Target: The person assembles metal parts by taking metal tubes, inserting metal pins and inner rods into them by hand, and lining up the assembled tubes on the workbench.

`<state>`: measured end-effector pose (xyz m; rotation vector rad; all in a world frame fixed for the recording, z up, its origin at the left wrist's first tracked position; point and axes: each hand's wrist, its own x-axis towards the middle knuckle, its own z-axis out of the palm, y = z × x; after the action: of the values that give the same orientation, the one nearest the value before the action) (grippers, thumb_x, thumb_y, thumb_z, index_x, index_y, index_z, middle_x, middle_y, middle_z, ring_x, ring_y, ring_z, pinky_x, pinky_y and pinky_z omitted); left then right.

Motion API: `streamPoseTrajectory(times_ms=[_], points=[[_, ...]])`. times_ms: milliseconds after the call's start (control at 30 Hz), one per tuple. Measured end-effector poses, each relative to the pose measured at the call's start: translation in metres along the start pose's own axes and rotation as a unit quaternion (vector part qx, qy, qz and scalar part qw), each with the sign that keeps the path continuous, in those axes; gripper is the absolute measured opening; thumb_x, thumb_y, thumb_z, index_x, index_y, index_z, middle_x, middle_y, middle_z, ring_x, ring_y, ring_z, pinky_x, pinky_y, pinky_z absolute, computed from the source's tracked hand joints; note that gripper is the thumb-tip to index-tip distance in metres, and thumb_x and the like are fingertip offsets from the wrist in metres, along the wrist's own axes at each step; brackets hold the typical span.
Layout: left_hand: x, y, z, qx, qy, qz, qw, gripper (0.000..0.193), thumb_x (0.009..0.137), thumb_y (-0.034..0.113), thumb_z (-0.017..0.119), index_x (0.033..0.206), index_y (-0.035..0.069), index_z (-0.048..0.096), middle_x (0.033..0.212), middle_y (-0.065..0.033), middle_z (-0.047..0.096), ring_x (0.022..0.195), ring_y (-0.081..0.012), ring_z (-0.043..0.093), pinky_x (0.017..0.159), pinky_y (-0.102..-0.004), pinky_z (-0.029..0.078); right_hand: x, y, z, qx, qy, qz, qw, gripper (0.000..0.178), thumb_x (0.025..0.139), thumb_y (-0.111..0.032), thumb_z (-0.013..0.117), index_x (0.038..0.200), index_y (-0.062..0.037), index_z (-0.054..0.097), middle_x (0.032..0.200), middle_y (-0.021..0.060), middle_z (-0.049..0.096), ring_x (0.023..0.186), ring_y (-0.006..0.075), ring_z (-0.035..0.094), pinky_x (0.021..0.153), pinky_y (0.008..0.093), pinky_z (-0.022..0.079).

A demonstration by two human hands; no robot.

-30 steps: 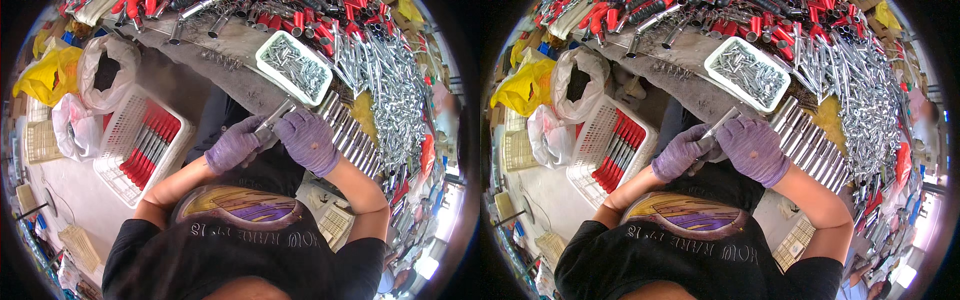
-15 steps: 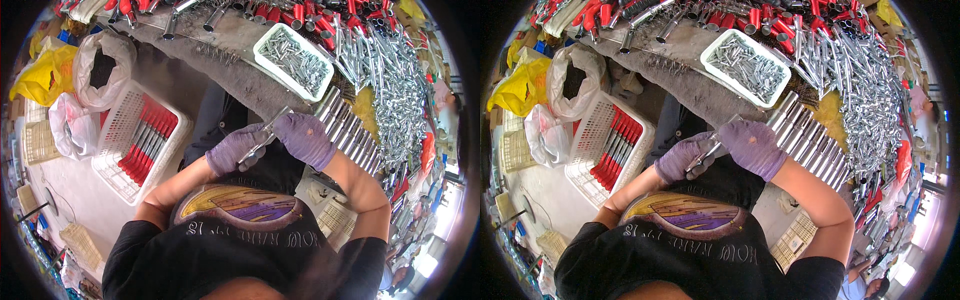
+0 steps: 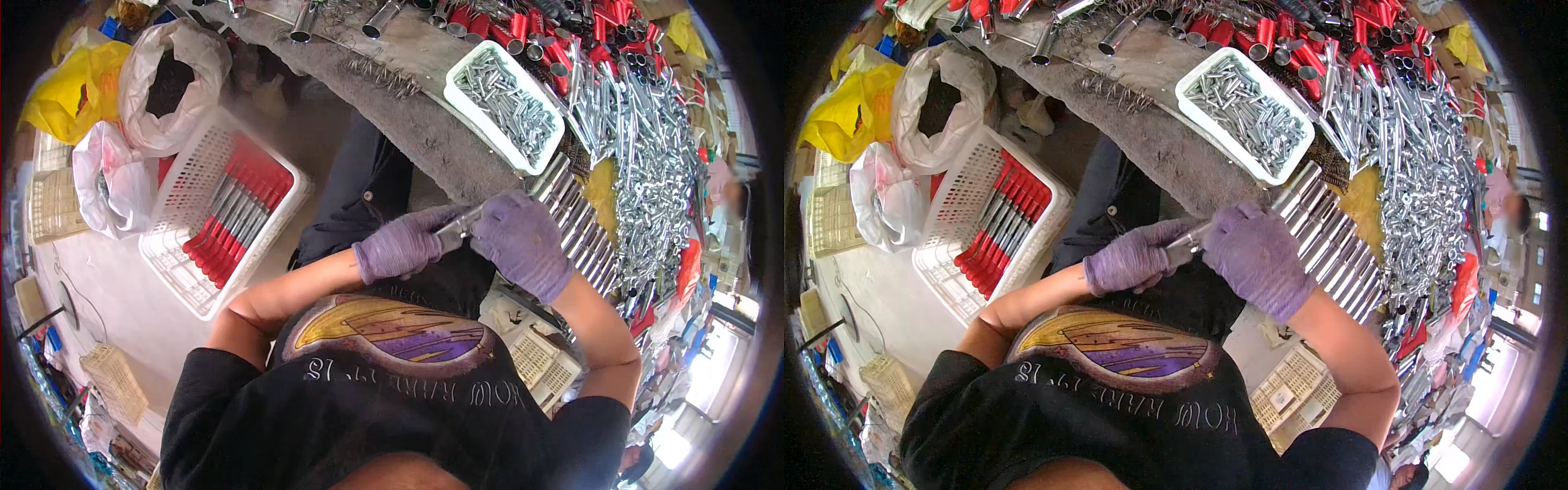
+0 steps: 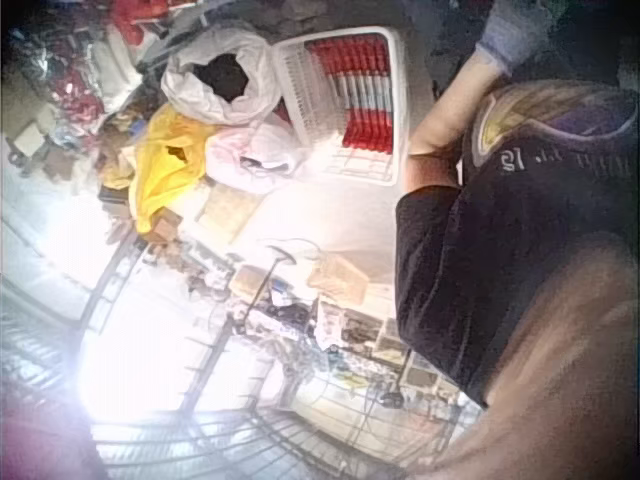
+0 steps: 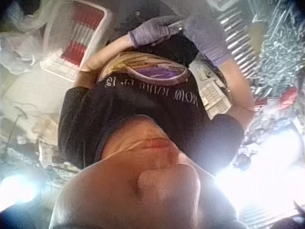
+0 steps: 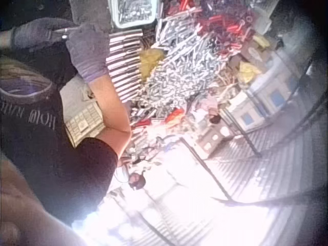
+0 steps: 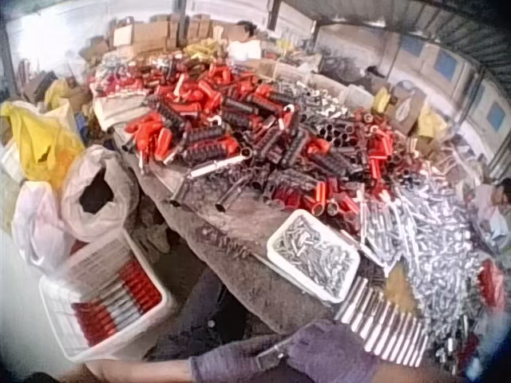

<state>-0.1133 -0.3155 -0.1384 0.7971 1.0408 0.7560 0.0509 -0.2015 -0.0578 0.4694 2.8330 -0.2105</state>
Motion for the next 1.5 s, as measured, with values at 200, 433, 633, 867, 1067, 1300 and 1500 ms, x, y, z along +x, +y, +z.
streamPoseTrajectory(times_ms=[200, 433, 633, 867, 1067, 1300, 1500], points=[[-0.017, 0.02, -0.006, 0.253, 0.04, 0.177, 0.95, 0.051, 0.089, 0.039, 0.056, 0.132, 0.014, 0.044, 0.1, -0.0223, 0.062, 0.091, -0.0369, 0.062, 0.076, -0.041, 0.05, -0.013, -0.016, -0.02, 0.053, 0.014, 0.017, 0.998, 0.051, 0.069, -0.032, 0.072, 0.108, -0.0042, 0.055, 0.109, 0.0132, 0.055, 0.104, 0.0303, 0.053, 0.086, 0.0412, 0.047], [-0.025, 0.035, -0.006, 0.304, 0.027, 0.158, 0.939, 0.054, 0.087, 0.035, 0.059, 0.132, 0.01, 0.043, 0.101, -0.0205, 0.062, 0.091, -0.0357, 0.062, 0.077, -0.0412, 0.049, -0.015, -0.019, -0.022, 0.005, 0.026, -0.006, 1.0, 0.056, 0.07, -0.034, 0.071, 0.113, -0.0029, 0.052, 0.107, 0.0121, 0.056, 0.104, 0.0296, 0.054, 0.083, 0.0387, 0.049], [-0.028, 0.055, -0.011, 0.311, 0.041, 0.112, 0.943, 0.053, 0.085, 0.035, 0.063, 0.126, 0.006, 0.049, 0.106, -0.0188, 0.063, 0.099, -0.032, 0.062, 0.084, -0.0372, 0.049, -0.012, -0.021, -0.022, 0.004, 0.057, -0.01, 0.998, 0.05, 0.07, -0.029, 0.07, 0.109, -0.0026, 0.054, 0.105, 0.0123, 0.056, 0.1, 0.0299, 0.055, 0.08, 0.0395, 0.05], [-0.03, 0.055, -0.007, 0.313, 0.019, 0.135, 0.94, 0.05, 0.083, 0.036, 0.065, 0.12, 0.005, 0.054, 0.1, -0.0195, 0.063, 0.094, -0.0346, 0.063, 0.08, -0.0381, 0.049, -0.016, -0.013, -0.033, 0.1, 0.044, -0.016, 0.994, 0.044, 0.07, -0.028, 0.069, 0.105, -0.0036, 0.057, 0.101, 0.0128, 0.057, 0.095, 0.0323, 0.056, 0.08, 0.0418, 0.048], [-0.026, 0.056, -0.004, 0.296, -0.017, 0.161, 0.942, 0.045, 0.085, 0.033, 0.064, 0.121, 0.008, 0.054, 0.1, -0.0202, 0.063, 0.093, -0.0351, 0.062, 0.08, -0.0382, 0.049, -0.026, 0.003, -0.033, 0.13, 0.002, -0.007, 0.991, 0.045, 0.073, -0.032, 0.069, 0.108, -0.0053, 0.057, 0.095, 0.0144, 0.06, 0.089, 0.0339, 0.059, 0.076, 0.0428, 0.048], [-0.026, 0.064, -0.008, 0.286, -0.084, 0.118, 0.947, 0.048, 0.084, 0.033, 0.064, 0.12, 0.004, 0.054, 0.103, -0.0204, 0.062, 0.097, -0.0321, 0.062, 0.084, -0.0367, 0.048, -0.046, 0.002, -0.025, 0.174, 0.018, 0.002, 0.985, 0.046, 0.074, -0.032, 0.071, 0.109, -0.0056, 0.057, 0.092, 0.0157, 0.06, 0.08, 0.0338, 0.061, 0.067, 0.0423, 0.05], [-0.02, 0.069, -0.002, 0.226, -0.054, 0.129, 0.964, 0.052, 0.082, 0.036, 0.067, 0.118, 0.001, 0.056, 0.106, -0.0193, 0.063, 0.102, -0.0291, 0.061, 0.087, -0.0345, 0.045, -0.045, 0.0, -0.02, 0.158, 0.117, -0.017, 0.98, 0.047, 0.073, -0.033, 0.07, 0.107, -0.0048, 0.057, 0.089, 0.015, 0.06, 0.078, 0.0327, 0.062, 0.066, 0.0414, 0.05]])
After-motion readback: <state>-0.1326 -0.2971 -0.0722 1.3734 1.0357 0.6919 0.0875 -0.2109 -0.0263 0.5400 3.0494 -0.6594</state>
